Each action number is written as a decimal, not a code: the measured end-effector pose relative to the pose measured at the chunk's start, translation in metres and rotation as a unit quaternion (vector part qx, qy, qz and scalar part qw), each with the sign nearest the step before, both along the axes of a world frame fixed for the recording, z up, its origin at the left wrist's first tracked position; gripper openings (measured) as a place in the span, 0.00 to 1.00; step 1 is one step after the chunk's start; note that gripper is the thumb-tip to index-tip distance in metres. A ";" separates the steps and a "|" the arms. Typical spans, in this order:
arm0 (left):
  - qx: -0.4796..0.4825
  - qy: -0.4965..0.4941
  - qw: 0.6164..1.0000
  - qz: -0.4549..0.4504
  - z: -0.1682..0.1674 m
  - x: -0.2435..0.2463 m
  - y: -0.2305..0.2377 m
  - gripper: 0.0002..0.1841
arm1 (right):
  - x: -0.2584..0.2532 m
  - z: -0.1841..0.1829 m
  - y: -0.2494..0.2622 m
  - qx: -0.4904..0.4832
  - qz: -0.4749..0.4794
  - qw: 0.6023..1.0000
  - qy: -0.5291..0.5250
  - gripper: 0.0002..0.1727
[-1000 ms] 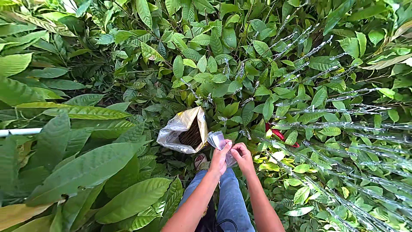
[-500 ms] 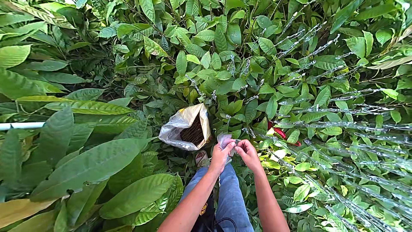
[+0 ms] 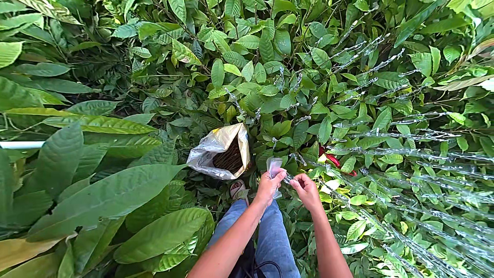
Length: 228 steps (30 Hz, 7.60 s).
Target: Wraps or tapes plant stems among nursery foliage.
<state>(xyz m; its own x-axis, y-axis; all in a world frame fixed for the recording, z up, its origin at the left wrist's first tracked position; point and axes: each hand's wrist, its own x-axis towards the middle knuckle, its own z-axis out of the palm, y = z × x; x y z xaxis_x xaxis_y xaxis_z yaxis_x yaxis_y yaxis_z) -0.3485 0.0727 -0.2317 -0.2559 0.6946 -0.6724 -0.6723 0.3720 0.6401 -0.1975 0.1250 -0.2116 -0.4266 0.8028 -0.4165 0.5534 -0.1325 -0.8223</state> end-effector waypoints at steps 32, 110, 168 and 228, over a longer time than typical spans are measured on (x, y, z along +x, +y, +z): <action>-0.028 0.039 0.997 0.053 -0.009 -0.028 -0.024 0.05 | -0.012 0.036 0.046 0.067 0.134 0.831 -0.535 0.22; 0.076 -0.040 0.995 0.048 0.011 -0.059 -0.035 0.10 | -0.079 0.009 0.034 0.070 0.189 0.978 0.056 0.21; 0.011 0.017 0.995 0.095 -0.002 -0.085 -0.075 0.22 | -0.187 -0.138 0.092 0.050 0.443 0.666 -0.598 0.22; 0.119 0.114 0.970 0.177 0.024 -0.109 -0.045 0.08 | -0.146 0.027 0.015 0.030 0.205 0.978 0.025 0.15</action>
<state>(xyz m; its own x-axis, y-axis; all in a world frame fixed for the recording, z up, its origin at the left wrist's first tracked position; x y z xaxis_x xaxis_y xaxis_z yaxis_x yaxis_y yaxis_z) -0.4576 0.0282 -0.2079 -0.6290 0.6653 -0.4022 -0.5625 -0.0325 0.8261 -0.3435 0.1402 -0.1845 -0.7366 0.5819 -0.3447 0.5088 0.1410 -0.8492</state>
